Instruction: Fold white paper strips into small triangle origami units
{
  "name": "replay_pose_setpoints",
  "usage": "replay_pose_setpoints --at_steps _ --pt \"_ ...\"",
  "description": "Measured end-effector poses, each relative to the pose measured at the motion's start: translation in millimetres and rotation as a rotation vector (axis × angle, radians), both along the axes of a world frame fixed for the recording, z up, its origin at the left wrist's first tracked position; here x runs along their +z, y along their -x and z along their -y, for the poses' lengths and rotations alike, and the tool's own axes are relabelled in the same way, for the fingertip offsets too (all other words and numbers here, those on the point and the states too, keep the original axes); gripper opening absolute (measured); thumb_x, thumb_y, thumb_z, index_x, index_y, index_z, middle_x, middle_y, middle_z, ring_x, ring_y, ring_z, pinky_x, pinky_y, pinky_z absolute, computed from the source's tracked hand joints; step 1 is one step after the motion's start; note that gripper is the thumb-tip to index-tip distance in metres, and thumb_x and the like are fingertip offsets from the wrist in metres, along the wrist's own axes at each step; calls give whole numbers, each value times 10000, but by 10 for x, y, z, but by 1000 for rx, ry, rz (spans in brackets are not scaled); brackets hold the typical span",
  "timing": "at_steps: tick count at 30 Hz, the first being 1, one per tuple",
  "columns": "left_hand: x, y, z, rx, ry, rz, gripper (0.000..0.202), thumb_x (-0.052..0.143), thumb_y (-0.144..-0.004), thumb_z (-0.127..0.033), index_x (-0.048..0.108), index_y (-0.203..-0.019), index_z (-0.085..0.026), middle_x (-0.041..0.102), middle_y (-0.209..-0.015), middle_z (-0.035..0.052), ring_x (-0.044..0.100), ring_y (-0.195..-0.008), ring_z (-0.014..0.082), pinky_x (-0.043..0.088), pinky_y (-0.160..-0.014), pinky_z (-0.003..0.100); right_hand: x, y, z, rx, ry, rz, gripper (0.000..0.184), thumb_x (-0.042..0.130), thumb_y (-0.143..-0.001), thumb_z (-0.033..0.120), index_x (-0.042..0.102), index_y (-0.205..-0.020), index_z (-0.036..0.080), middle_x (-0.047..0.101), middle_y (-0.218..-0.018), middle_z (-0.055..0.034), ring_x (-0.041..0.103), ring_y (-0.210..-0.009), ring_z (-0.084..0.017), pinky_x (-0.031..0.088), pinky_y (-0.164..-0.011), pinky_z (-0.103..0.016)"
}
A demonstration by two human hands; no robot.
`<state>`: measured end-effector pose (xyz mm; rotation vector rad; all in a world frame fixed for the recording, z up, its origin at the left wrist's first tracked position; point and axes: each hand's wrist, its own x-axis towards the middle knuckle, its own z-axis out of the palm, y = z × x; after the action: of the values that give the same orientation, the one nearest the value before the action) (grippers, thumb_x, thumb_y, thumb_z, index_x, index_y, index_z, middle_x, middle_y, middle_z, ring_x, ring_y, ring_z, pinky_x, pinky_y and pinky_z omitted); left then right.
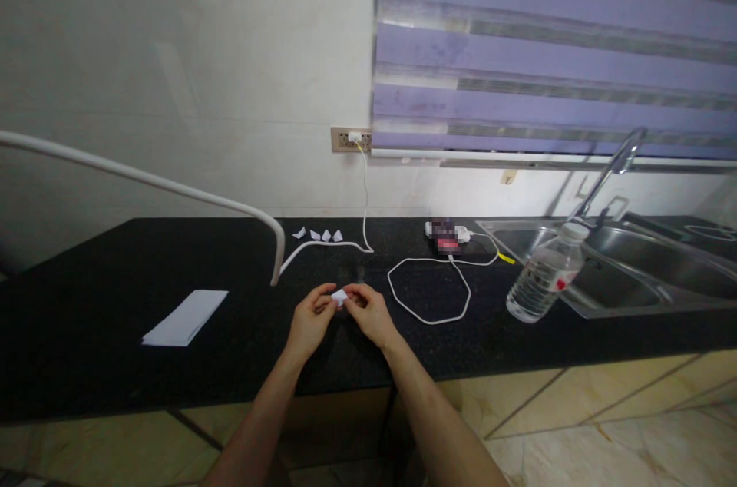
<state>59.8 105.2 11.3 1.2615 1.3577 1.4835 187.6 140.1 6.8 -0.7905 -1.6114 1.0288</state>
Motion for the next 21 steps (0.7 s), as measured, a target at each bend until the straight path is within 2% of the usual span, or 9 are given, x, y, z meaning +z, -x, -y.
replay_pose_setpoints --at_steps 6,12,16,21 --pt "2 -6 -9 59 -39 -78 307 608 -606 -286 608 -876 -141 664 -820 44 616 -728 159 491 -706 281 -5 -13 0 -32 -68 44 174 520 -715 183 620 -857 166 577 -769 -21 519 -652 -110 419 -595 -218" --pt "1 11 -12 81 -25 -120 273 595 -630 -325 611 -828 -138 656 -773 39 605 -709 154 474 -678 262 -3 -33 0 -45 -129 105 171 488 -749 188 634 -837 177 579 -778 -24 527 -695 -119 410 -614 -221" --pt "25 11 -2 79 -2 -89 262 583 -636 -336 606 -804 -136 646 -708 25 601 -661 148 467 -655 257 17 -37 12 -41 -114 118 169 478 -760 204 635 -814 177 586 -770 -24 533 -694 -121 412 -621 -225" --pt "75 14 26 66 -2 -166 237 534 -681 -354 609 -781 -152 622 -690 6 576 -668 134 437 -648 230 35 -25 20 -18 -78 98 166 471 -758 198 630 -797 169 610 -785 -26 547 -739 -131 420 -675 -234"
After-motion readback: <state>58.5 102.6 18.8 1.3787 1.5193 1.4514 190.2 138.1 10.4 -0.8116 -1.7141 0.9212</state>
